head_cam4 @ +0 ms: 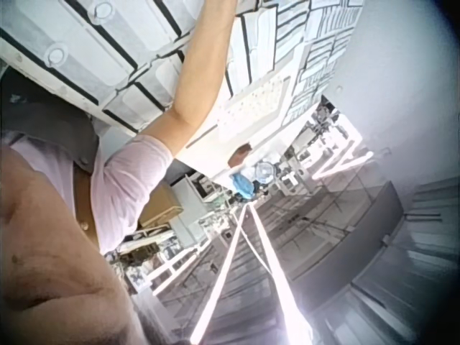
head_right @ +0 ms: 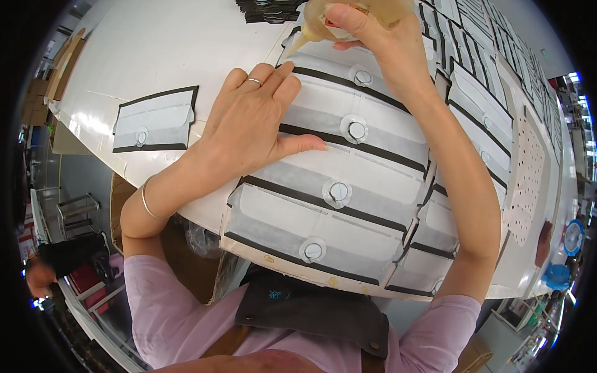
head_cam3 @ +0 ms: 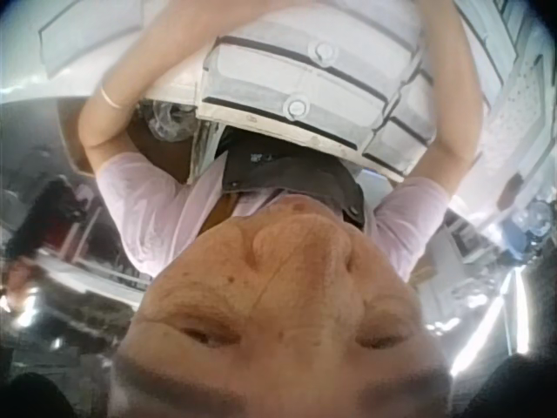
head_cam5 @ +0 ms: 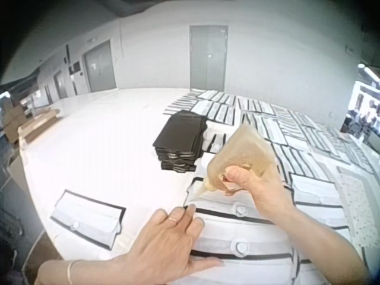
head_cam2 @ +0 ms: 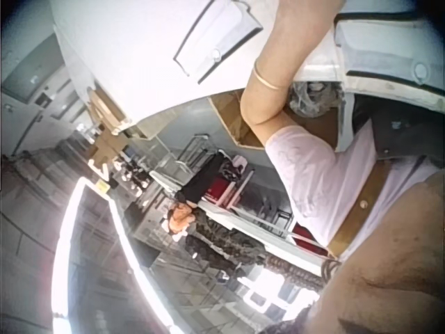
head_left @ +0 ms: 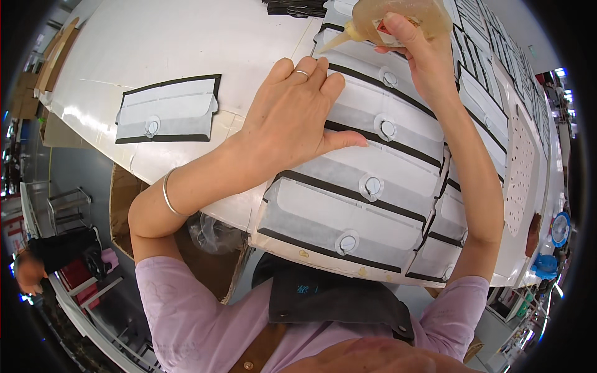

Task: The person applies adhesive from a squeeze bottle onto white rectangular components arranged on a workbench, then places small white strips over the adhesive lines and presses them down. The process is repeated across multiple components in a systematic manner.

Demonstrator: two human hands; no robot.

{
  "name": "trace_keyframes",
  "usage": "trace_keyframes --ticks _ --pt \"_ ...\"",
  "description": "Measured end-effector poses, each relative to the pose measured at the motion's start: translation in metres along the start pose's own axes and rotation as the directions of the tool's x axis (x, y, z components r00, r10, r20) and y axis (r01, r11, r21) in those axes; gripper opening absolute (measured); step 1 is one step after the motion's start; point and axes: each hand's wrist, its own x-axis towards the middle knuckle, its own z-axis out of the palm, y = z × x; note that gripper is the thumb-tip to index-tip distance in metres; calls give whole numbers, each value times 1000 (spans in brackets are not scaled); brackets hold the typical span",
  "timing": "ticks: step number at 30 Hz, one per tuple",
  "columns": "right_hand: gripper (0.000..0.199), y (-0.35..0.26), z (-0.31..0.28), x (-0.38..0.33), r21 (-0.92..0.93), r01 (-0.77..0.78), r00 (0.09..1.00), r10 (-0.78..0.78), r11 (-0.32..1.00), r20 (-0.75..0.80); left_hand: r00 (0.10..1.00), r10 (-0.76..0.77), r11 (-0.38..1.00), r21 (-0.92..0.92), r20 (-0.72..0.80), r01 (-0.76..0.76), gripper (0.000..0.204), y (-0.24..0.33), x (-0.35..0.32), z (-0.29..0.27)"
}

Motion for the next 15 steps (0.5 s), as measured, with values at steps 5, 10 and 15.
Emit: trace_keyframes --ticks 5,10,15 --pt "36 -3 7 4 -43 -74 994 71 996 -78 999 -24 999 -31 35 25 89 1 1 -1" --pt "43 -3 10 11 -113 19 998 -26 993 -63 1000 -17 999 -47 22 18 88 1 0 0" --pt "53 14 6 17 -184 363 932 -358 914 56 997 -41 996 -80 66 46 84 3 4 -4"
